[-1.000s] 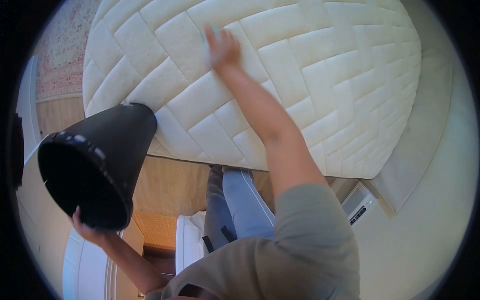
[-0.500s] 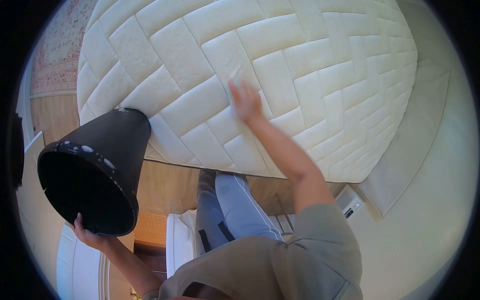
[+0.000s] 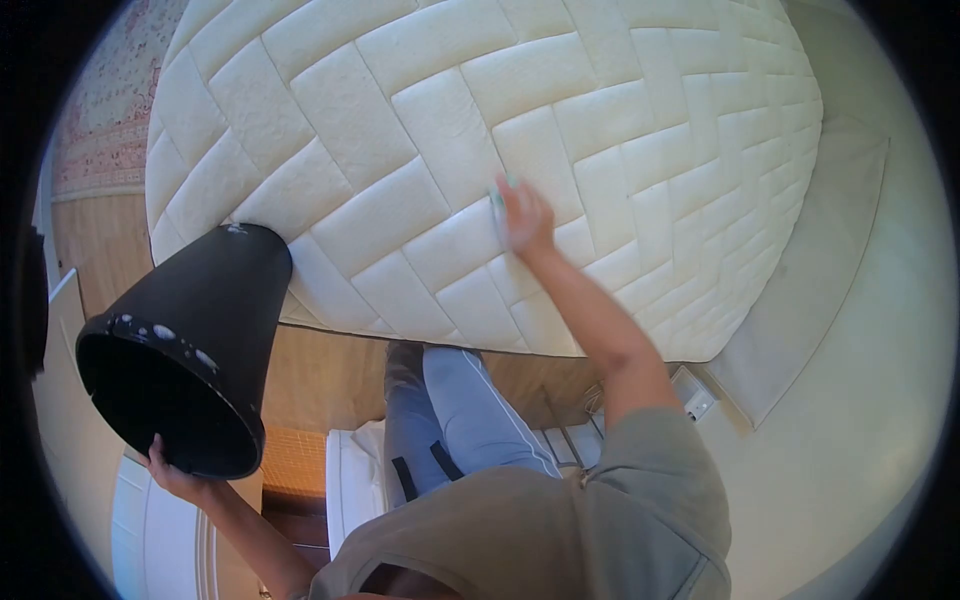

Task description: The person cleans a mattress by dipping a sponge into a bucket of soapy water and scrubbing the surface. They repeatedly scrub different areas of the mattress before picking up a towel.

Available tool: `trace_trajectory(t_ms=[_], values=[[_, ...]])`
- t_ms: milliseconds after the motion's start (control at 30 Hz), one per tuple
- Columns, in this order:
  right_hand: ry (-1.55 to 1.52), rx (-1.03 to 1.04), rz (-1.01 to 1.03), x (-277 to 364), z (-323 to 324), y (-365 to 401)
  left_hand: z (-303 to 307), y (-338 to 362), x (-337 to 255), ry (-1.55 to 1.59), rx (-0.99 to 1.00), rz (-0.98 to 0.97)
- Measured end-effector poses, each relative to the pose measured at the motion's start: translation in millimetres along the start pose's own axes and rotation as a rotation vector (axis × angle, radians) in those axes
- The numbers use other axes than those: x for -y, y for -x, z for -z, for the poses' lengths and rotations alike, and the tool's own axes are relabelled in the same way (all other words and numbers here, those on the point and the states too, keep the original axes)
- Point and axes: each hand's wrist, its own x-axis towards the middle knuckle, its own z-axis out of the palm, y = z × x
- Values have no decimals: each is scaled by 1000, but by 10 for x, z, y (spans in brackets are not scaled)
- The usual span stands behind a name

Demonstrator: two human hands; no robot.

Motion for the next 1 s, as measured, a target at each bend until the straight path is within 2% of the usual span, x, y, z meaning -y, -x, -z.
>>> trace_trajectory(t_ms=[67,100,133,167,200,233,267,300,333,367,433,467,567,600,633,667,733,767,867,900,933,967,1000], values=[[1,21,-70,0,-461,-962,49,-13,49,80,25,6],[33,-82,-1,25,-653,-1489,47,-35,81,70,20,7],[-37,-135,-95,139,-743,-1989,66,-53,90,37,-27,41],[-60,153,-311,143,-826,-2390,122,-42,44,-8,-73,74],[-66,175,-319,257,-772,-2428,-14,93,-26,-31,-128,53],[-98,66,-266,348,-692,-2480,-89,145,-42,-41,-130,57],[-126,-39,-216,406,-610,-2423,-121,183,-71,-58,-133,24],[-139,-33,-205,391,-593,-1989,-126,231,-87,-67,-133,-6],[-148,-39,-194,362,-567,-1349,-123,228,-76,-61,-125,-2],[6,-26,-104,389,-366,-720,-94,174,-63,-21,-95,13],[-76,-45,-8,323,-39,498,-43,147,-54,9,-60,31],[-79,56,-50,337,169,966,-23,134,-65,-15,-59,45],[-97,114,-73,357,162,1097,-43,148,-29,12,-64,32],[-71,-5,15,359,-66,737,-42,174,-13,32,-72,15],[-106,-43,13,447,-267,191,-60,217,-13,27,-74,10],[-100,-51,2,507,-508,-392,-90,271,-27,22,-80,12],[-208,-125,-148,775,-839,-1485,-53,275,-10,2,-101,-1],[-96,-111,-106,904,-751,-1890,-11,235,12,17,-71,-22],[-217,-13,-197,940,-744,-1341,86,214,54,30,-16,-28],[-149,-101,-182,1033,-583,-862,115,215,46,34,-1,-38],[-14,-99,-114,1040,-466,-216,134,240,30,46,4,-29],[-137,23,-69,1020,-247,403,176,257,-5,46,-15,1],[-155,21,-57,1093,-33,951,244,275,-37,43,-38,28]])
